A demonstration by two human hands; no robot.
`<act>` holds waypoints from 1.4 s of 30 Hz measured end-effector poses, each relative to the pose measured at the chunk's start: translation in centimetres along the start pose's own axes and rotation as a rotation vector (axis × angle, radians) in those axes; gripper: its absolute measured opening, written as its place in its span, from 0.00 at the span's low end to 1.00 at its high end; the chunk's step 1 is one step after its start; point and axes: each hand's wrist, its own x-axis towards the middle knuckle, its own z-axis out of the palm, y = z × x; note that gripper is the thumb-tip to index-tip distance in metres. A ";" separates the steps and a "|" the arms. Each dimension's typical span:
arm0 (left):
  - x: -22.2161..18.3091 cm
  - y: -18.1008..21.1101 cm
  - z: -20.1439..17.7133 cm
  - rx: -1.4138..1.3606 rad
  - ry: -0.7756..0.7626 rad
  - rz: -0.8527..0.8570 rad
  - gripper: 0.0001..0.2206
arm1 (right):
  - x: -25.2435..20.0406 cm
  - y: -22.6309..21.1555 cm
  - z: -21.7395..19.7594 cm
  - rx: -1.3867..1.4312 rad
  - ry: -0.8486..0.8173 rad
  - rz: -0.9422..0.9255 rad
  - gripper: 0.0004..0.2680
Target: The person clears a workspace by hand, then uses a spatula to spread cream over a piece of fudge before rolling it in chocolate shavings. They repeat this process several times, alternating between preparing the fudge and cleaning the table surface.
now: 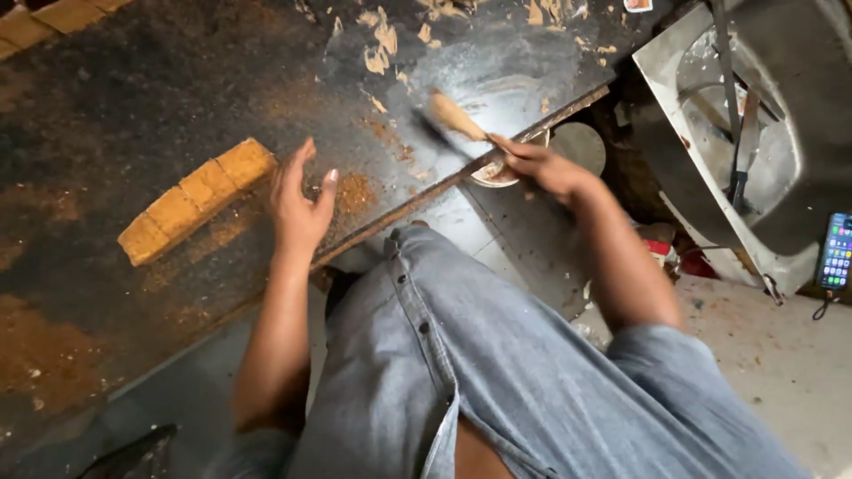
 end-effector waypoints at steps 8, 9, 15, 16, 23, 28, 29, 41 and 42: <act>-0.8 -0.3 2.2 -0.112 -0.068 -0.062 0.23 | 6.4 9.9 5.8 -1.128 0.387 -0.133 0.09; -0.9 0.2 3.0 -0.177 -0.087 -0.072 0.23 | 7.3 10.4 6.6 -1.027 0.321 -0.177 0.09; -0.1 2.4 6.6 -0.228 -0.159 -0.033 0.23 | 0.0 6.9 1.8 -0.363 0.299 -0.022 0.06; -0.5 2.5 6.9 -0.232 -0.166 -0.033 0.23 | -2.0 6.5 1.3 -0.363 0.338 -0.028 0.14; -1.1 2.3 8.1 -0.212 -0.216 0.019 0.23 | -5.9 7.7 1.6 -0.781 0.752 -0.023 0.06; -1.0 2.4 7.4 -0.256 -0.218 -0.039 0.23 | -5.6 8.7 0.9 -0.660 0.377 -0.078 0.08; -1.4 2.4 6.6 -0.265 -0.217 -0.073 0.23 | -5.7 8.8 0.5 -0.581 0.325 -0.101 0.07; -12.3 -13.2 -14.7 0.310 0.474 -0.443 0.43 | -0.8 4.0 11.9 0.271 0.203 0.376 0.07; -13.6 -15.5 -15.4 0.284 0.473 -0.517 0.45 | 0.3 2.6 14.8 0.236 0.165 0.332 0.07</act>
